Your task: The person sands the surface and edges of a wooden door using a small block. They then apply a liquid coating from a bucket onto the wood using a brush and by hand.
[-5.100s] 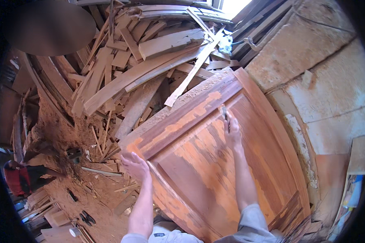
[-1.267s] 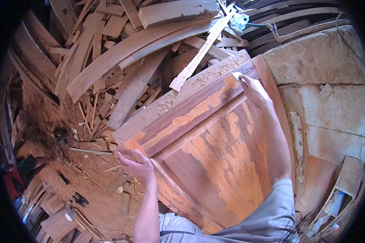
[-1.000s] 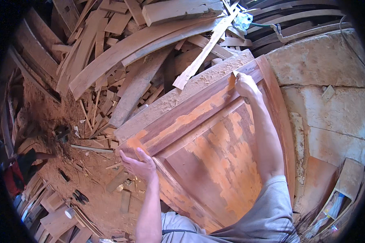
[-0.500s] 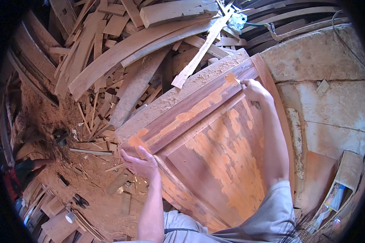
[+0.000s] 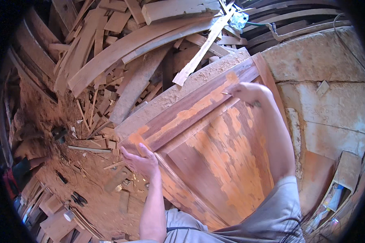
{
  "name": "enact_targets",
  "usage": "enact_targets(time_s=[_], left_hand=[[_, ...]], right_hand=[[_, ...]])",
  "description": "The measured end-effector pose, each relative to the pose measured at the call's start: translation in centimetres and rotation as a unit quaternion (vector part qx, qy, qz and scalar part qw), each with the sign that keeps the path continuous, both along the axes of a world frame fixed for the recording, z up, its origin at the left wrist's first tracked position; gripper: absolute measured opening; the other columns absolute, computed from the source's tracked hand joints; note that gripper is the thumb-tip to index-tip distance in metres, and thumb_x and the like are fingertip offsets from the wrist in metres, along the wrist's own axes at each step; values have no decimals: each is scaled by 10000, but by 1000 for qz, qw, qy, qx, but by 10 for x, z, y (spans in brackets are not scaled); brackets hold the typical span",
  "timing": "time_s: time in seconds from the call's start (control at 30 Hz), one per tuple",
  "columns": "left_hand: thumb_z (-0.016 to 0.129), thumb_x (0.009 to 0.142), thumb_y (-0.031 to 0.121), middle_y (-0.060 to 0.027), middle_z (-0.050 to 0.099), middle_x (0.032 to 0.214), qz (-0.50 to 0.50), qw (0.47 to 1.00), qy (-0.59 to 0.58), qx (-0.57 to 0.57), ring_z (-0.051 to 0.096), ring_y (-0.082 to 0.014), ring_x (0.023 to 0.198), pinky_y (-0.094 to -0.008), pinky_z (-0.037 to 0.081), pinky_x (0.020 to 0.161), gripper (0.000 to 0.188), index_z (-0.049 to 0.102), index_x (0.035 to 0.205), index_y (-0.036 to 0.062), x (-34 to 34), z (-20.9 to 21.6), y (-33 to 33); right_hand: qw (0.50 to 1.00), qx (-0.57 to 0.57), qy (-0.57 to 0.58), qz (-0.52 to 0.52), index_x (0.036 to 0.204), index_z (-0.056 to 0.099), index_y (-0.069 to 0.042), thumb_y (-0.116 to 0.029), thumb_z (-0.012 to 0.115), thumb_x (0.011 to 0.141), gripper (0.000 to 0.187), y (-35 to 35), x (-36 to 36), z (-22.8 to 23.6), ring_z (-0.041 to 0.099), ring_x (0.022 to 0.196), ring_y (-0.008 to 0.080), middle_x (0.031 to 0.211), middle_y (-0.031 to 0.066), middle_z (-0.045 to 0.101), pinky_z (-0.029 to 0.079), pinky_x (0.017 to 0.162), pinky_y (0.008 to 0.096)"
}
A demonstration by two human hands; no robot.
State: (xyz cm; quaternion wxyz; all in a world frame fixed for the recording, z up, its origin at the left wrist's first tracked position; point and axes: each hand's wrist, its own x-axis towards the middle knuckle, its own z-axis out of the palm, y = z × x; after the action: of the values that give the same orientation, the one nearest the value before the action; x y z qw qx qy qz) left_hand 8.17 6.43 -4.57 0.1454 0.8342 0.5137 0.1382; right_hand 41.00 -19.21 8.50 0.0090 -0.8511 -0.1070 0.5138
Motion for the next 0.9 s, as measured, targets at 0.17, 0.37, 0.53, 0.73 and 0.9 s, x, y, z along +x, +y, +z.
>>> enact_targets(time_s=[0.17, 0.37, 0.53, 0.73, 0.9], left_hand=[[472, 987, 514, -288, 445, 1414, -1, 1000, 1, -6, 461, -429, 1302, -522, 387, 1053, 720, 363, 1446, -30, 2, 4, -7], [470, 995, 506, -285, 457, 1408, 5, 999, -21, -27, 478, -431, 1287, -525, 407, 1041, 704, 371, 1443, -28, 10, 6, -12], [470, 996, 508, -278, 451, 1419, 4, 1000, -12, -8, 467, -426, 1300, -518, 392, 1057, 707, 368, 1443, -30, 9, 4, -12], [442, 981, 559, -257, 423, 1447, 8, 1000, -8, -8, 448, -407, 1324, -519, 384, 1044, 754, 351, 1458, -18, 6, -2, -8], [450, 977, 556, -259, 424, 1444, -2, 1000, -11, 3, 450, -412, 1317, -522, 370, 1054, 758, 355, 1451, -28, 3, -9, -7]], right_hand=[[960, 125, -91, -235, 1374, 557, -105, -267, 477, 1049, 371, -91, -68, 12, 522, 475, 92, 663, 21, 563, 452, 428, 293], [864, 200, -363, -285, 1382, 545, -126, -240, 556, 1023, 377, -120, -92, -68, 648, 730, 197, 846, 104, 655, 543, 677, 362], [838, 278, -422, -204, 1368, 548, -117, -198, 571, 1008, 370, -119, -69, -112, 676, 963, 287, 1059, 196, 685, 523, 845, 392], [856, 259, -427, -136, 1351, 562, -139, -232, 561, 1000, 363, -80, -31, -117, 652, 995, 378, 1103, 209, 656, 521, 855, 439], [898, 153, -400, -106, 1281, 607, -206, -313, 521, 1006, 308, -91, -38, -109, 637, 1008, 396, 1083, 189, 635, 519, 885, 479]])
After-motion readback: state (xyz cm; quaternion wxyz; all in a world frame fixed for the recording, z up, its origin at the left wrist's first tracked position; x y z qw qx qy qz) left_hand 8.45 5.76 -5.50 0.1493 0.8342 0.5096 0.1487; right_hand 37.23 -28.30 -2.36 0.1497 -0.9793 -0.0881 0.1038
